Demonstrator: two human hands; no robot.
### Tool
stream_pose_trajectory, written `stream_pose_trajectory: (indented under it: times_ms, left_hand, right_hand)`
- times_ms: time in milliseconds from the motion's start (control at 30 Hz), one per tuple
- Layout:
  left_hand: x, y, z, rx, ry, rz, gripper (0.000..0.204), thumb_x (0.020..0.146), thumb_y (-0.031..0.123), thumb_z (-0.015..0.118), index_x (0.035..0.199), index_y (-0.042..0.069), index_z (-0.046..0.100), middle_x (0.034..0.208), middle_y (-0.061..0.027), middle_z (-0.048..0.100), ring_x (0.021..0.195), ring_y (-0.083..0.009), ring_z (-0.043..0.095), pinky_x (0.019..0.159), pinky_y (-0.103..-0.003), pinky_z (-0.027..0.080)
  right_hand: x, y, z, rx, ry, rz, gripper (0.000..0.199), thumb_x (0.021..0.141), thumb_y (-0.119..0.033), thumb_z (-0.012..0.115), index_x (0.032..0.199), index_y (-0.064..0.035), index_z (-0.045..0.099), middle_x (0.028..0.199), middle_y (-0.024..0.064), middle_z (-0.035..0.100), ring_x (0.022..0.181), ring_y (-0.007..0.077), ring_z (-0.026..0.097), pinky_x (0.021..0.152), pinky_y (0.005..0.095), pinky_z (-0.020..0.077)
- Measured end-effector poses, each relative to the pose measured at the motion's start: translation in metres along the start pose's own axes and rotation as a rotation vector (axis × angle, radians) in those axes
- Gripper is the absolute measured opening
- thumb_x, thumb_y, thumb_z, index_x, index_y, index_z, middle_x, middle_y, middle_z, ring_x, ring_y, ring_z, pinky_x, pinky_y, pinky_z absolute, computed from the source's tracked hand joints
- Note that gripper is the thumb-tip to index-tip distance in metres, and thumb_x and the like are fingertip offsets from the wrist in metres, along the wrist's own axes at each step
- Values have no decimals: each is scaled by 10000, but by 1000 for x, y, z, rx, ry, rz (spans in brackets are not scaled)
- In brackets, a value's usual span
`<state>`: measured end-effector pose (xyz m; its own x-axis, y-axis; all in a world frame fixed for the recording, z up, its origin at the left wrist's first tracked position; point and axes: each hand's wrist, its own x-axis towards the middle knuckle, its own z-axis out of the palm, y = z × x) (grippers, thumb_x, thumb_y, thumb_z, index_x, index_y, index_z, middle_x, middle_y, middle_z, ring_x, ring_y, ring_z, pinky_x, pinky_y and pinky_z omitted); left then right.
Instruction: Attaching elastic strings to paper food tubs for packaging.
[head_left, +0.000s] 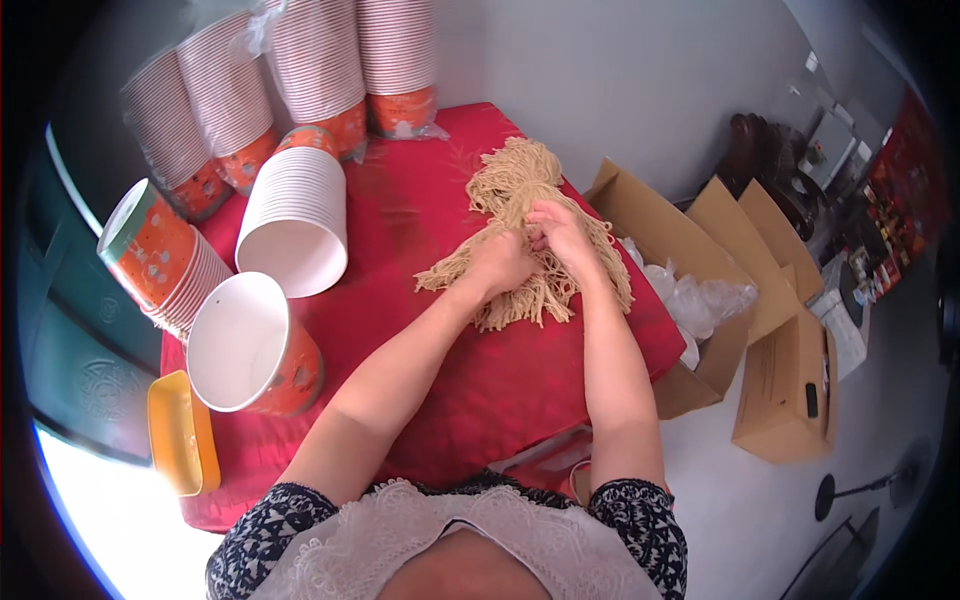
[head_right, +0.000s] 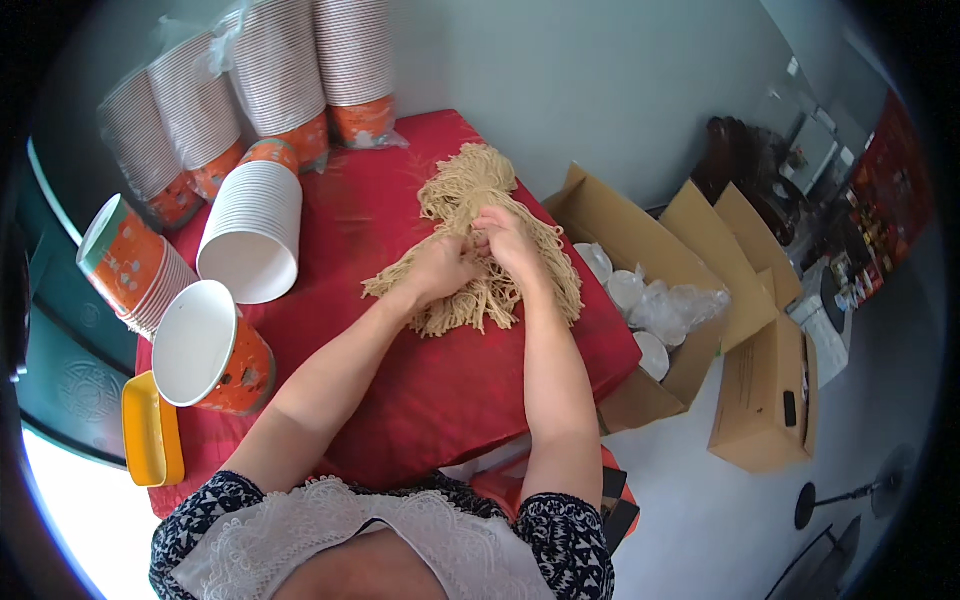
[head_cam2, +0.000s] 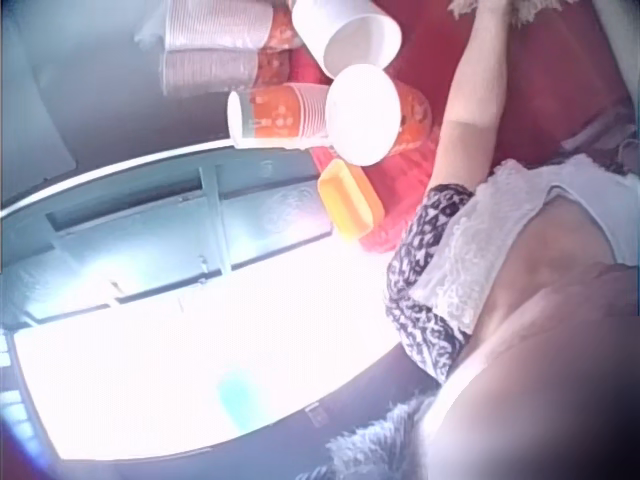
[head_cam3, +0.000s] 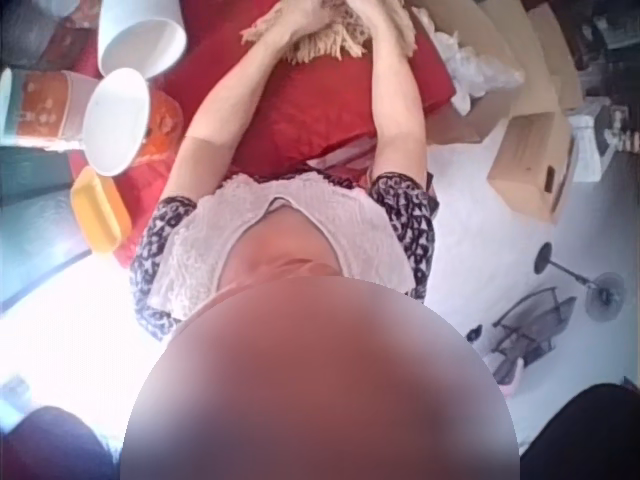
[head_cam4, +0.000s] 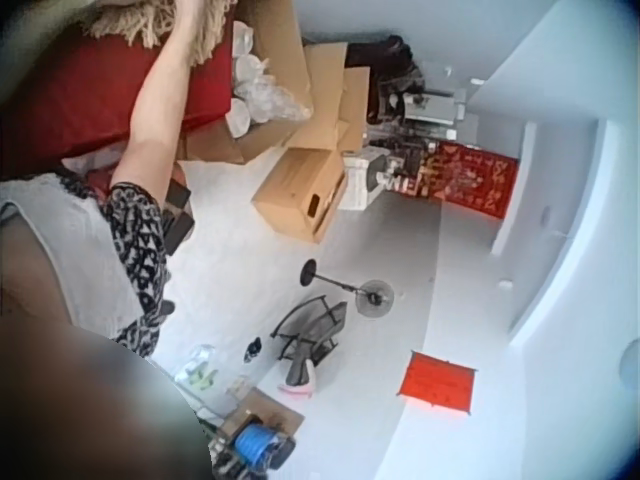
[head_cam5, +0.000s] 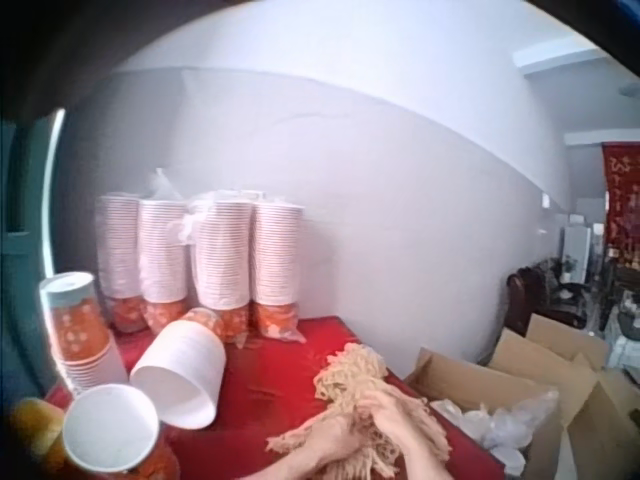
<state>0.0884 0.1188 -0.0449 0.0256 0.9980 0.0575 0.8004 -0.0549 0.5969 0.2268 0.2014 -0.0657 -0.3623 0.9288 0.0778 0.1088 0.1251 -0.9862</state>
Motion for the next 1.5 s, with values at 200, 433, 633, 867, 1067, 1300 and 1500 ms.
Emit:
stream_pose_trajectory:
  times_ms: [200,433,633,867,1067,1300,1500]
  left_hand:
    - [-23,-8,-18,-120,-13,20,302,746,316,684,788,18,701,778,-204,691,805,-334,688,791,-440,521]
    - [-33,-18,-52,-439,-250,193,226,831,165,650,732,-27,716,731,-84,650,704,-103,571,672,-328,457]
    - [-37,-24,-73,-859,-222,351,248,922,148,632,792,-41,728,821,-69,694,719,-122,579,677,-283,460]
    - [-18,-47,-74,-505,361,82,260,909,178,612,828,-56,692,626,-128,619,581,-164,600,582,-351,488]
    - [-6,-80,-47,59,208,-188,225,850,198,599,897,13,718,911,-241,693,921,-390,675,824,-460,533]
    - [-7,-81,-42,24,177,-239,193,754,139,634,884,10,699,938,-224,694,931,-357,674,826,-433,522]
    - [-4,-82,-43,-166,260,-177,131,751,105,647,820,-5,661,839,-182,679,805,-301,643,734,-398,511]
  right_hand:
    - [11,18,4,-270,25,-238,329,937,-104,577,1250,-1,578,1053,98,674,800,156,613,718,312,518]
    - [-16,-16,11,-543,-108,-117,379,846,-63,605,1225,-50,602,974,105,674,889,201,634,790,344,506]
    - [-10,6,8,-513,86,-396,154,823,-29,560,900,10,687,953,156,681,905,279,662,825,360,507]
    - [-18,-22,17,-577,302,-256,223,848,-189,606,934,-9,705,919,209,708,836,346,686,771,411,527]
    - [-41,-49,37,-1070,13,-16,387,833,-333,674,905,47,694,858,229,700,831,357,694,764,457,540]
    - [-37,-52,21,-997,203,94,225,834,-121,602,1018,0,645,961,208,687,915,329,672,821,452,531]
    - [-31,-33,29,-965,207,-637,394,807,-32,639,1196,7,593,1212,187,602,1129,291,542,1028,448,395]
